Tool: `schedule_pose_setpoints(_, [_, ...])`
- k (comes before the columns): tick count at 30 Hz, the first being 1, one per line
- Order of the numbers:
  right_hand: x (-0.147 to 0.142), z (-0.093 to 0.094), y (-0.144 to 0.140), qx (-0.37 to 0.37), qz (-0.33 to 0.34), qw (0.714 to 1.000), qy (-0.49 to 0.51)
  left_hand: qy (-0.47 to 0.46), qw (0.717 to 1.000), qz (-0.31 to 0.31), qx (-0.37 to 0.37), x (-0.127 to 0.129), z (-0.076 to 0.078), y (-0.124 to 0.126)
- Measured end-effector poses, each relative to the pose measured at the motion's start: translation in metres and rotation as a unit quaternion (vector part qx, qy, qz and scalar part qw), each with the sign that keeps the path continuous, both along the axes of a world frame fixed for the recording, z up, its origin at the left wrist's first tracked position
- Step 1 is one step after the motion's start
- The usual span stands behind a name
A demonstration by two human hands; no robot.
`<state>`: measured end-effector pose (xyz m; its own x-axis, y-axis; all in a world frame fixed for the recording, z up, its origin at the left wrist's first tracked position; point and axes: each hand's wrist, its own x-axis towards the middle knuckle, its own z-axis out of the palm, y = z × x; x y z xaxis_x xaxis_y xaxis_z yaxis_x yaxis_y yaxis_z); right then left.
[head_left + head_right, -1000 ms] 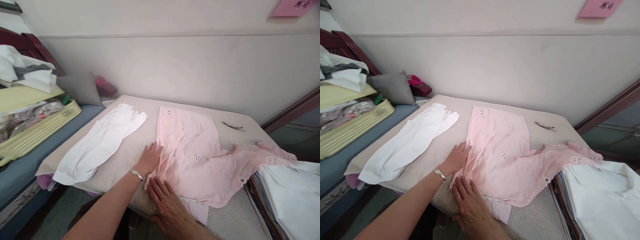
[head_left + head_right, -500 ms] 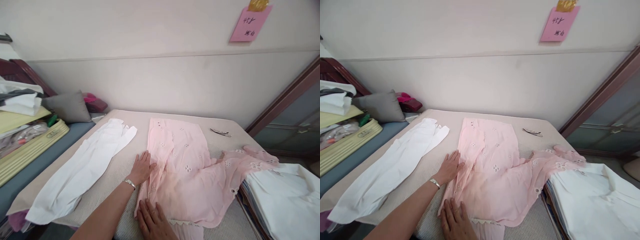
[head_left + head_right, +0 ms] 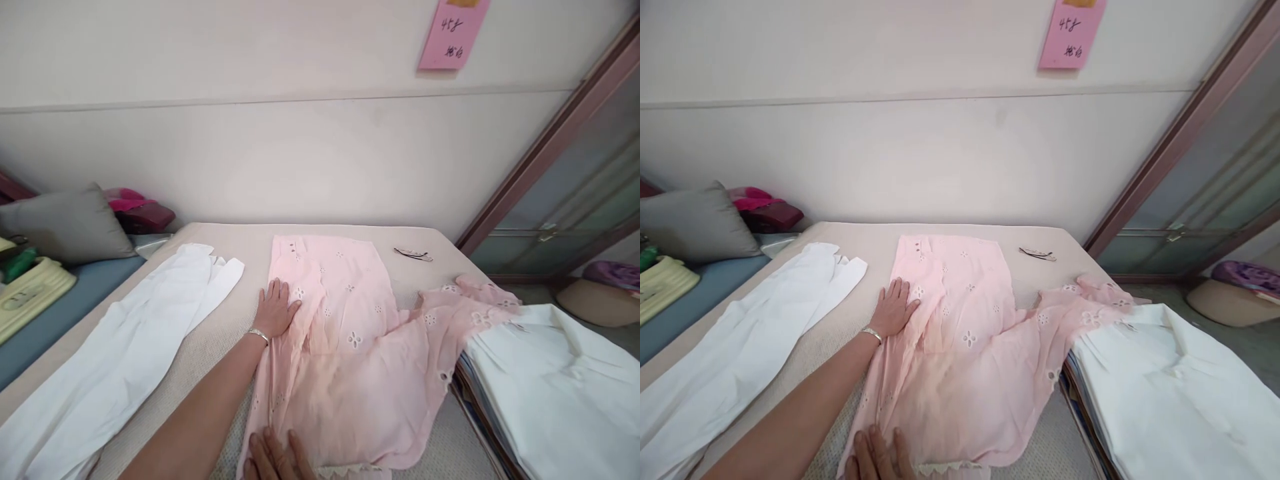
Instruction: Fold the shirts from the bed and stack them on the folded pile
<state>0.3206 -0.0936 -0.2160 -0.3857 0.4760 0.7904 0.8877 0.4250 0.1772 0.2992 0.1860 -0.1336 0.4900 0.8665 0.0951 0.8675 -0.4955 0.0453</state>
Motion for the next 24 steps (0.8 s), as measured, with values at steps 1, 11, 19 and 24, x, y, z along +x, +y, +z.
schedule_pose_setpoints(1, [0.001,0.001,-0.001,-0.005,0.002,1.000,-0.007,0.001,1.000,-0.002,0.002,-0.001,0.000,0.000])
schedule_pose_setpoints(11, [0.003,0.007,-0.011,-0.149,0.043,0.987,-0.051,0.006,1.000,-0.001,0.001,-0.001,0.004,0.000])
schedule_pose_setpoints(19, [0.006,0.018,-0.013,-0.114,0.029,0.992,-0.054,0.009,1.000,-0.001,-0.001,-0.002,0.000,0.005])
schedule_pose_setpoints(24, [0.007,0.028,-0.012,-0.066,-0.005,0.998,-0.024,0.007,1.000,-0.001,-0.018,-0.002,0.002,0.004])
